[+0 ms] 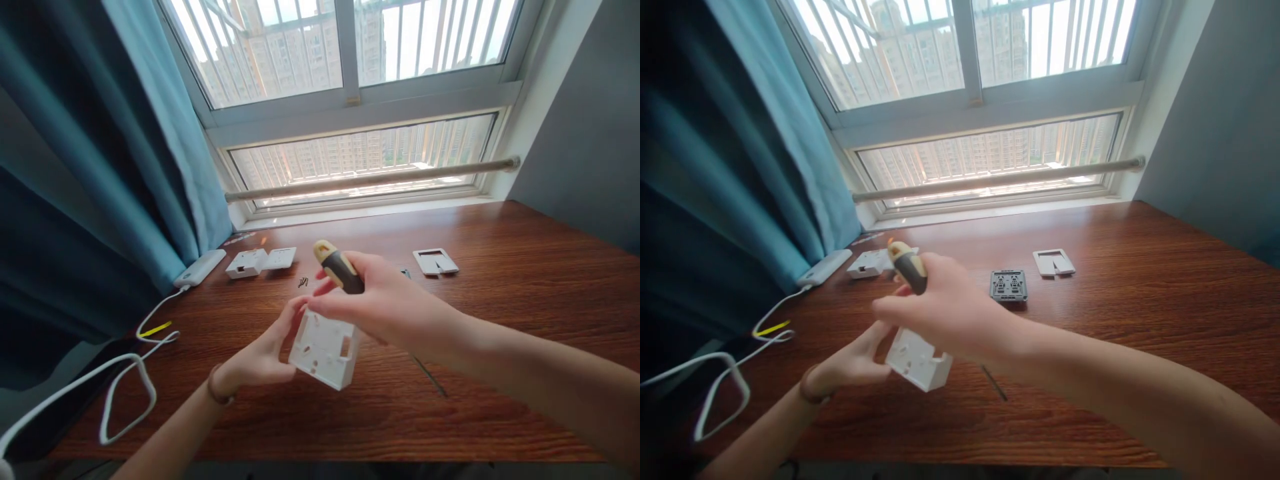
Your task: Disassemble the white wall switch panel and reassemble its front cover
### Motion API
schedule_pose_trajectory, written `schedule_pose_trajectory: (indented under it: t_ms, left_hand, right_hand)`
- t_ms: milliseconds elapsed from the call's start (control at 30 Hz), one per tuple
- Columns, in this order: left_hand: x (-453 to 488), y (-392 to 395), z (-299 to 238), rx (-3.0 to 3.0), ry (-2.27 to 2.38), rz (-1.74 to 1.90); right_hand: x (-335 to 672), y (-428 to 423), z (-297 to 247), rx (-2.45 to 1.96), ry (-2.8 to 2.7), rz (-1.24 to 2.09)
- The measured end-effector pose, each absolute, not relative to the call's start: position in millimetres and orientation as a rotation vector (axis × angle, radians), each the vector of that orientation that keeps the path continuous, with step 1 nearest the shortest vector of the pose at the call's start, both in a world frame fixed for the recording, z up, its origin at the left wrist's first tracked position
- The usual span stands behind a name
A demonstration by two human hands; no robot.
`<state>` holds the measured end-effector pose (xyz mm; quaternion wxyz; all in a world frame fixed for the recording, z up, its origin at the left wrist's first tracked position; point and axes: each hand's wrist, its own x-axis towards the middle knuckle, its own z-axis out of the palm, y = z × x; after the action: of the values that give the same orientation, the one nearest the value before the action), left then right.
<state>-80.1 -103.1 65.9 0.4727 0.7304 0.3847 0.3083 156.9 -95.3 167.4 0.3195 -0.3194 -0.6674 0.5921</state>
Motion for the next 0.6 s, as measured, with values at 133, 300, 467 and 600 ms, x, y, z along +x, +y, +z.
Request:
schedule_pose_trajectory:
  t_ms: [133, 300, 467, 600]
  left_hand:
    - [-52, -96, 81, 1.777, 0.84, 0.726]
    - [-36, -87, 90, 1.813, 0.817, 0.633]
    - [-34, -71, 59, 1.861, 1.148, 1.082]
    - [-27, -70, 39, 1.652, 1.33, 1.287]
  right_hand:
    - [170, -52, 118, -1.073, -1.845, 1.488]
    - [186, -44, 69, -1.073, -1.653, 2.056]
    - [187, -55, 59, -0.969, -1.307, 2.034]
    - [175, -63, 57, -0.909, -1.013, 1.944]
